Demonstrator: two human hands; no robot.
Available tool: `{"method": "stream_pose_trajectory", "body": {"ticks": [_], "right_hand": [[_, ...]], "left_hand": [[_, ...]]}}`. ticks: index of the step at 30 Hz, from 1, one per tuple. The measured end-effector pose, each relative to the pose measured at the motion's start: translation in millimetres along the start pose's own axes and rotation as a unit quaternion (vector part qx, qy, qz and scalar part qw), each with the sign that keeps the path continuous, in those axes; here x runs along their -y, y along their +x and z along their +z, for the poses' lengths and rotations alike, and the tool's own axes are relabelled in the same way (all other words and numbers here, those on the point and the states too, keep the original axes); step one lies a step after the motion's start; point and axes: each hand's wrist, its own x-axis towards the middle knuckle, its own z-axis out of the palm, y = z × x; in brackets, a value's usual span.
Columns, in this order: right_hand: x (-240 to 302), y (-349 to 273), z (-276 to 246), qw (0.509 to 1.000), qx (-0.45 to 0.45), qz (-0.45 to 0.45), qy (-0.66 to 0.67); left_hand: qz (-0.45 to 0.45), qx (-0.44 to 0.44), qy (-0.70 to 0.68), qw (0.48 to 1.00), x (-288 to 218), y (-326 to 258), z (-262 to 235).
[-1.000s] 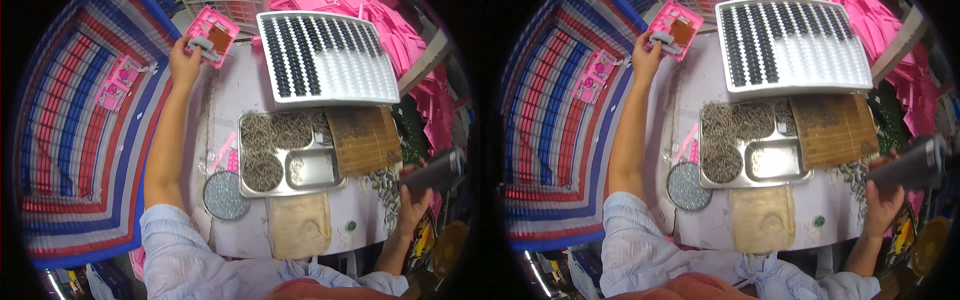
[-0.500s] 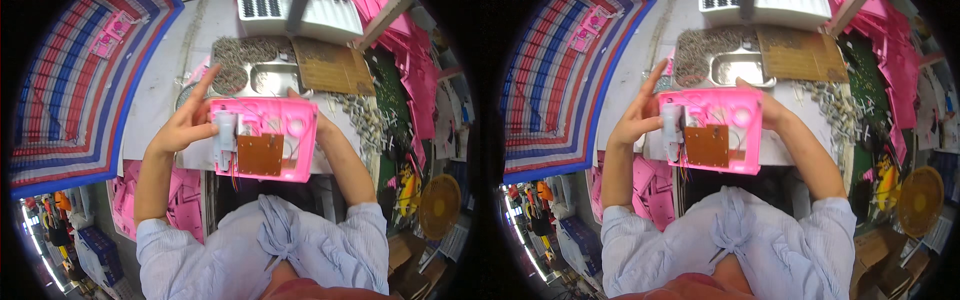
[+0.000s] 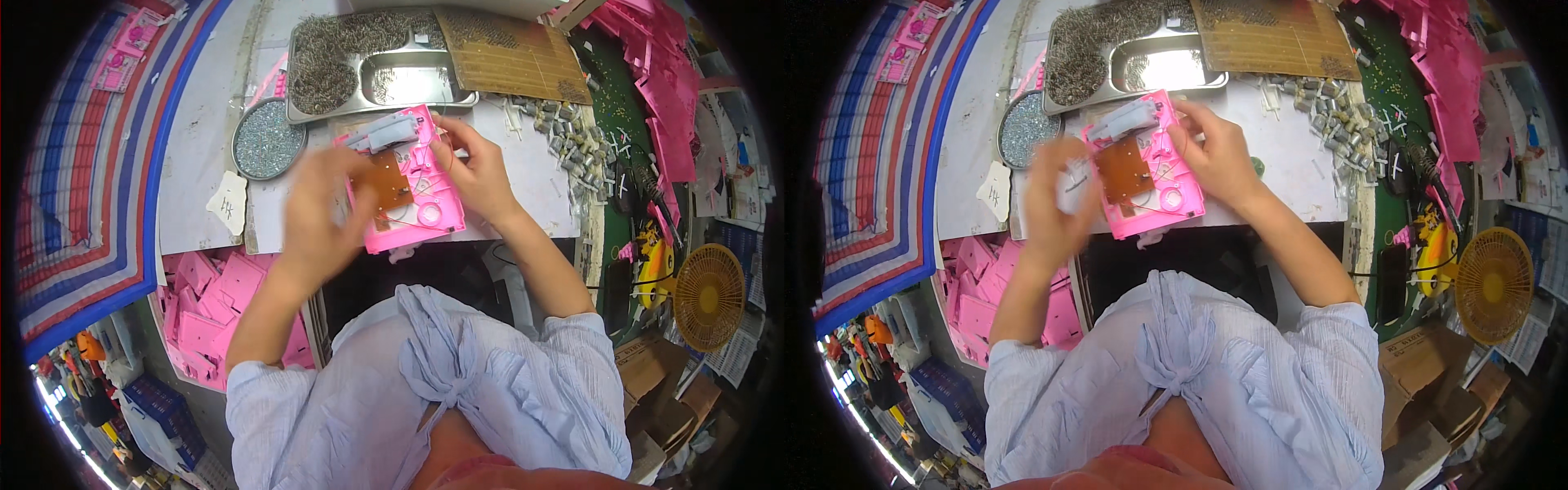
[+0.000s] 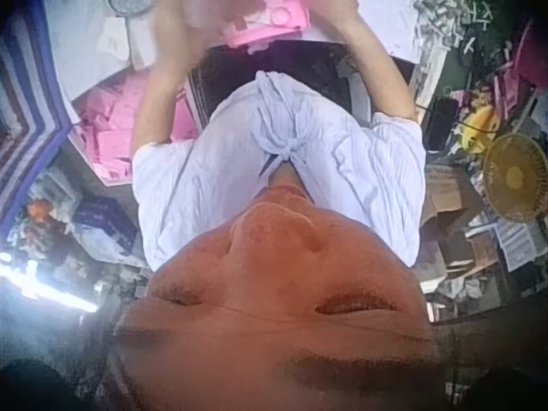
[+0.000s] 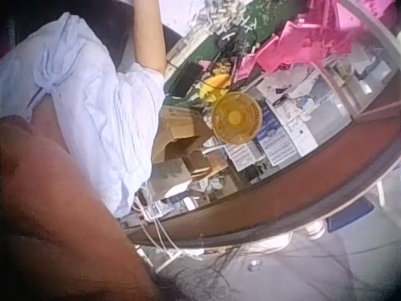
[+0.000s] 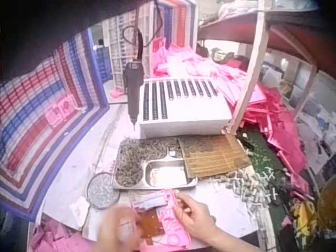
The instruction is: Assembling the internal electronic components of a pink plastic toy, including soldering wires and using a power screwdriver.
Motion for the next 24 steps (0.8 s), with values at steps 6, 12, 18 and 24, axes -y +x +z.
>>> {"method": "stream_pose_trajectory", "body": {"ticks": [6, 12, 18, 24], "right_hand": [[-9.5, 0.7, 4.7, 0.939, -0.065, -0.178, -0.288], [-18.9, 5.0, -0.6, 0.96, -0.025, -0.142, -0.24], [-16.9, 13.6, -8.0, 0.958, 0.024, -0.152, -0.243], [-29.2, 12.3, -24.3, 0.995, 0.098, -0.009, 0.013]], "left_hand": [[0.066, 0.144, 0.06, 0.985, 17.1, -30.1, 32.6], [0.052, 0.146, 0.096, 0.983, 17.2, 1.3, 39.4], [0.079, 0.193, 0.16, 0.965, 24.6, 7.0, 45.5], [0.134, 0.141, 0.129, 0.972, 31.9, 5.7, 54.6]]}}
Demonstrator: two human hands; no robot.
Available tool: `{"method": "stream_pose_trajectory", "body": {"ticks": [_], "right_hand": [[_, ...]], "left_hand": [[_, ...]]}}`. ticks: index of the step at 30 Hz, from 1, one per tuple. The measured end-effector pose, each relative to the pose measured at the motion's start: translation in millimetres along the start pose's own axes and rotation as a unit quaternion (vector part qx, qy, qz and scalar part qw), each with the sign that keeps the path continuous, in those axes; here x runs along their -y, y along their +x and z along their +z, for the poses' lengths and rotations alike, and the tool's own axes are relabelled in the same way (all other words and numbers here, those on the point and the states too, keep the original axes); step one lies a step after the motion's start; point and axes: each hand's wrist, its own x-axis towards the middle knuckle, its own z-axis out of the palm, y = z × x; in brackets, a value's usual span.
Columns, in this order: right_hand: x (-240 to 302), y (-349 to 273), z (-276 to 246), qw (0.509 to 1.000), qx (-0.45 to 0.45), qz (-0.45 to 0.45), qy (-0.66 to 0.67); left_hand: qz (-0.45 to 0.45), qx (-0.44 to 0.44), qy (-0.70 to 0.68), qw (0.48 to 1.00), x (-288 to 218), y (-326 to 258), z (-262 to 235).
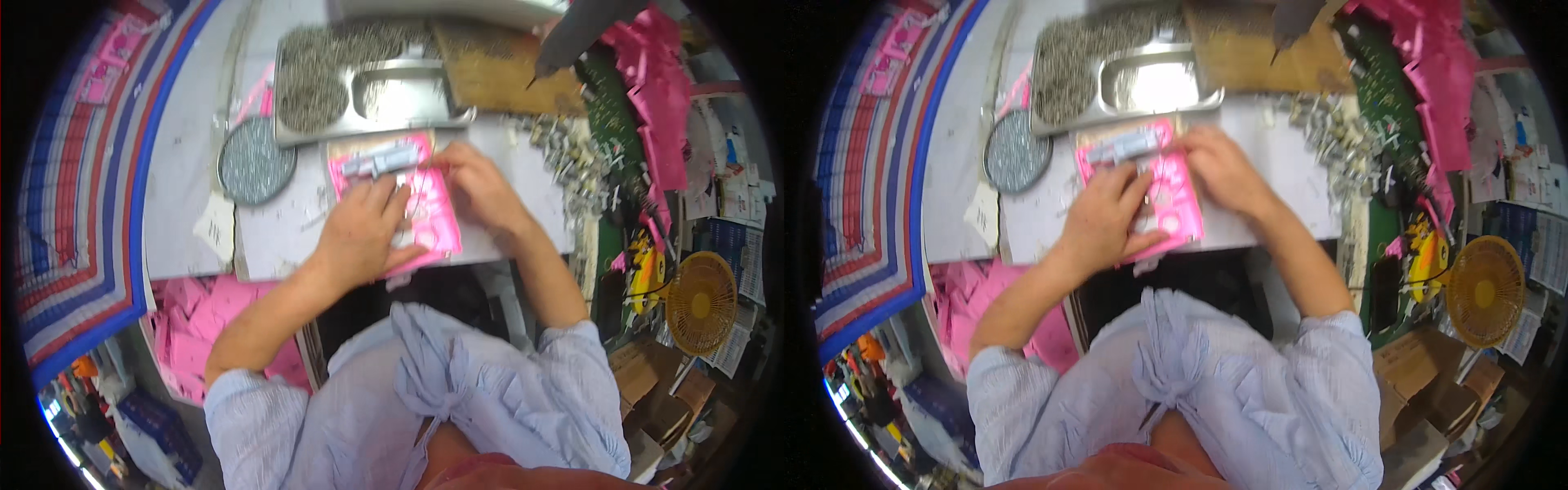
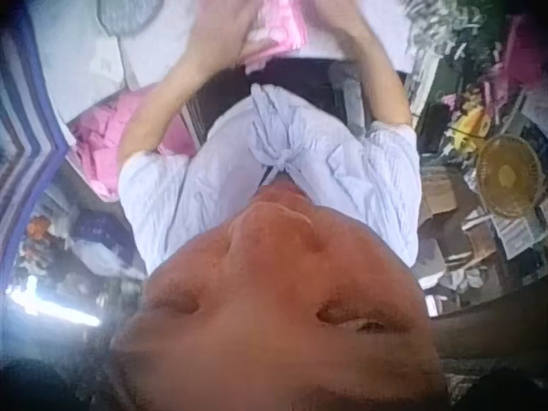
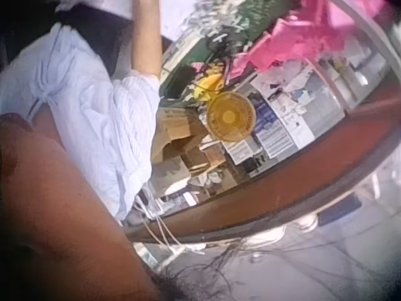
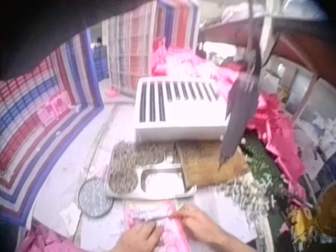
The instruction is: Assembling the internal electronic components of a pink plastic toy, including soldering wires and using a power screwdriver.
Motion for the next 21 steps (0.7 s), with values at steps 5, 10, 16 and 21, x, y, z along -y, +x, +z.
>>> {"method": "stream_pose_trajectory", "body": {"ticks": [5, 10, 16, 21], "right_hand": [[26.6, 12.8, 9.6, 0.99, -0.03, 0.005, -0.138], [1.6, 12.2, 25.4, 0.97, -0.12, -0.068, -0.198], [44.5, -15.8, 28.1, 0.992, -0.119, 0.022, -0.021], [92.0, -68.3, -0.3, 0.954, 0.233, -0.186, 0.028]], "left_hand": [[-0.029, 0.01, -0.026, 0.999, 9.3, 7.1, -0.1], [-0.043, 0.046, -0.004, 0.998, 15.3, 7.3, -9.9], [-0.104, -0.036, -0.05, 0.993, -27.6, 5.7, -9.3], [0.023, 0.039, -0.1, 0.994, -44.2, -32.0, 8.0]]}}
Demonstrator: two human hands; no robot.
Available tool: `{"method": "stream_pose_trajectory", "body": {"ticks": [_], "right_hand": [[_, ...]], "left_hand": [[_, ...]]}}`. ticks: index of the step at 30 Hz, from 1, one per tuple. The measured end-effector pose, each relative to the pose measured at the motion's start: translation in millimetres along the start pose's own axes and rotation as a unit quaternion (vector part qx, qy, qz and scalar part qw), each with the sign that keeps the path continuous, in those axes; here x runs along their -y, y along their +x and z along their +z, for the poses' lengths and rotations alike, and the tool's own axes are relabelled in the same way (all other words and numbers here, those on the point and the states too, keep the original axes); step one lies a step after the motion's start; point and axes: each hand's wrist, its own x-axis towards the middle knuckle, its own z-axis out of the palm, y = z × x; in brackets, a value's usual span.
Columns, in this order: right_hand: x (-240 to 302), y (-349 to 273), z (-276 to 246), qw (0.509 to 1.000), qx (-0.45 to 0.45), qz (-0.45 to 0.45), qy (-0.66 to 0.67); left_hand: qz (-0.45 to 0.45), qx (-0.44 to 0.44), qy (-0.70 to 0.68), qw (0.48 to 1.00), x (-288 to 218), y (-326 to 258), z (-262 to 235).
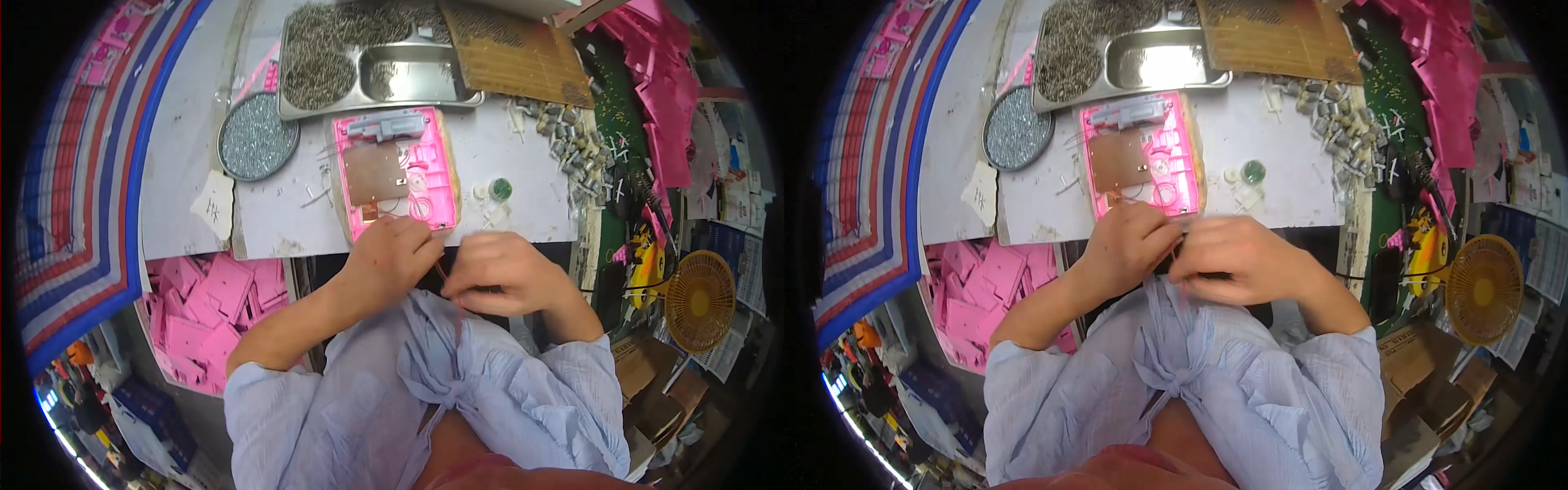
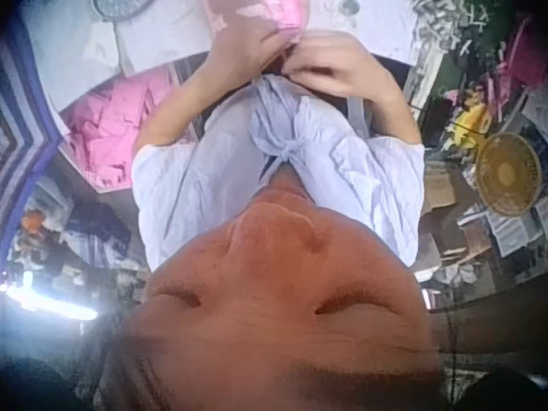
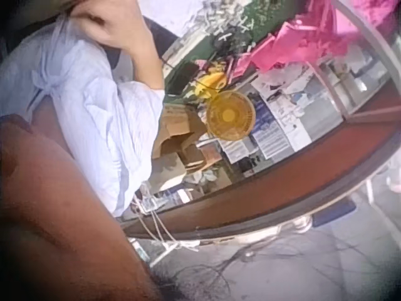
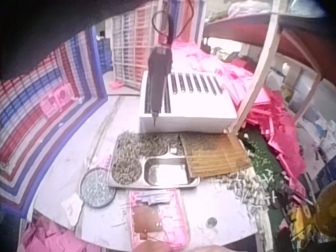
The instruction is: Assembling the internal electronic components of a pink plastic toy, including soldering wires and using a power screwdriver.
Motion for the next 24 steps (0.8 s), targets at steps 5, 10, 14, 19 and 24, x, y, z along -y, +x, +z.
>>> {"method": "stream_pose_trajectory", "body": {"ticks": [5, 10, 14, 19, 24], "right_hand": [[-37.7, 12.3, 2.2, 0.97, -0.096, 0.039, -0.221], [-54.6, 37.7, 31.1, 0.929, -0.08, 0.003, -0.362], [-54.3, 51.5, 60.6, 0.921, -0.107, 0.007, -0.374], [-55.4, 53.3, 81.5, 0.924, -0.107, 0.001, -0.368], [-62.4, 54.6, 87.2, 0.914, -0.113, 0.033, -0.389]], "left_hand": [[0.008, -0.05, 0.007, 0.999, -0.4, -19.4, -2.1], [-0.115, -0.155, 0.1, 0.976, 15.6, -48.1, -17.3], [-0.213, -0.117, 0.099, 0.965, 15.9, -73.9, -20.5], [-0.179, 0.014, 0.021, 0.984, -6.8, -96.9, 3.8], [-0.162, 0.093, -0.088, 0.978, 9.0, -78.2, -47.0]]}}
